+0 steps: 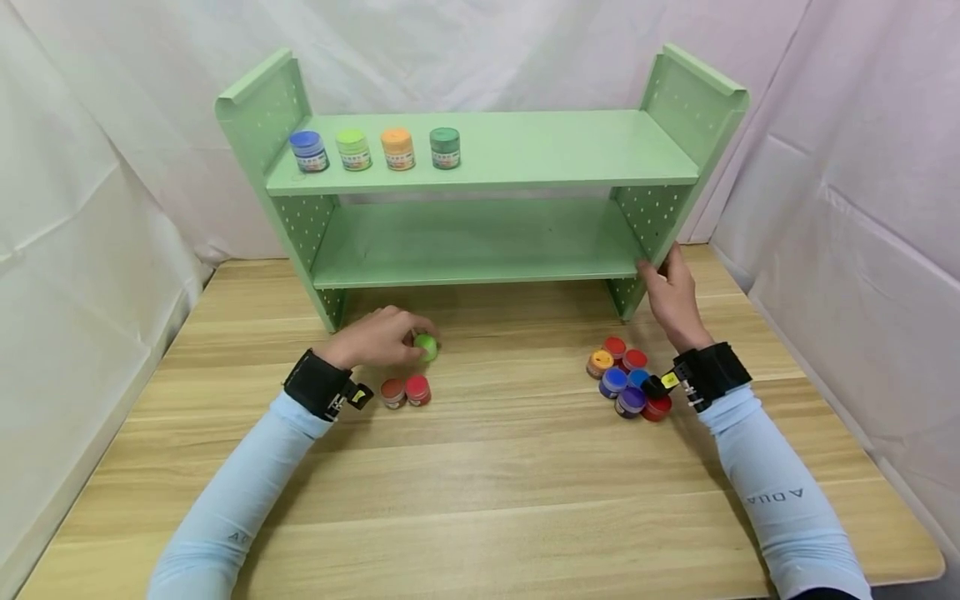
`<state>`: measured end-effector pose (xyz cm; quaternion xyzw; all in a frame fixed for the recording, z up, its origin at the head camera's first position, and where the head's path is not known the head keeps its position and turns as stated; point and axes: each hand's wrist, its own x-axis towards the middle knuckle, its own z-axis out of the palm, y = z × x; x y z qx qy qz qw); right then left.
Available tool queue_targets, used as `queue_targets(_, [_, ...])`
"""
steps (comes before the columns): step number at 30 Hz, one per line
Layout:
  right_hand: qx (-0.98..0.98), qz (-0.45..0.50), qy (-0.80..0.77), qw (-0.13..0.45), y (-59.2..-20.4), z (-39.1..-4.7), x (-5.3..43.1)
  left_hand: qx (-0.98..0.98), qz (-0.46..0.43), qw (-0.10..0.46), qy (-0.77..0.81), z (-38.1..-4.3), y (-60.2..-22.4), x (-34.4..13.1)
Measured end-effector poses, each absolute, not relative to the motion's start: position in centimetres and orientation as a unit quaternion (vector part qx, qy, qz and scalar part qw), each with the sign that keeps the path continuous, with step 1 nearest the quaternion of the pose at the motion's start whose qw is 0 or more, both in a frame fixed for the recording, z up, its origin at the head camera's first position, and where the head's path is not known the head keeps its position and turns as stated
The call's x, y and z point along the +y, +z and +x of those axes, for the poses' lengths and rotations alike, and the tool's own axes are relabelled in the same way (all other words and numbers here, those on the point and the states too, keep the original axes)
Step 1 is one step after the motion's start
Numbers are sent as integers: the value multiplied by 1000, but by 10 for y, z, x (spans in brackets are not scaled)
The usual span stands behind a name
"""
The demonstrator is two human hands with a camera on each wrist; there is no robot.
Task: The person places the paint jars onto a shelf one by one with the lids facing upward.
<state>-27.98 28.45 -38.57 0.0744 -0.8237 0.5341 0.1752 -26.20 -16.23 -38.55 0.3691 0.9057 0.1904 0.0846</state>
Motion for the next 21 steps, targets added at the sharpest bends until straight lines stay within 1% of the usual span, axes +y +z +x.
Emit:
queue_targets(5, [-824, 74, 534, 173, -386, -279, 285, 910, 359, 80, 193, -268, -388, -168])
queue_targets(15, [-826, 73, 532, 174, -386, -280, 285, 932, 311, 35, 182, -274, -394, -172])
queue_targets(18, [-824, 75, 535, 173, -386, -280, 285, 935, 302, 31, 186, -274, -395, -172])
queue_targets(21, [-823, 77, 535, 174, -386, -281, 285, 927, 314, 39, 200, -275, -396, -172])
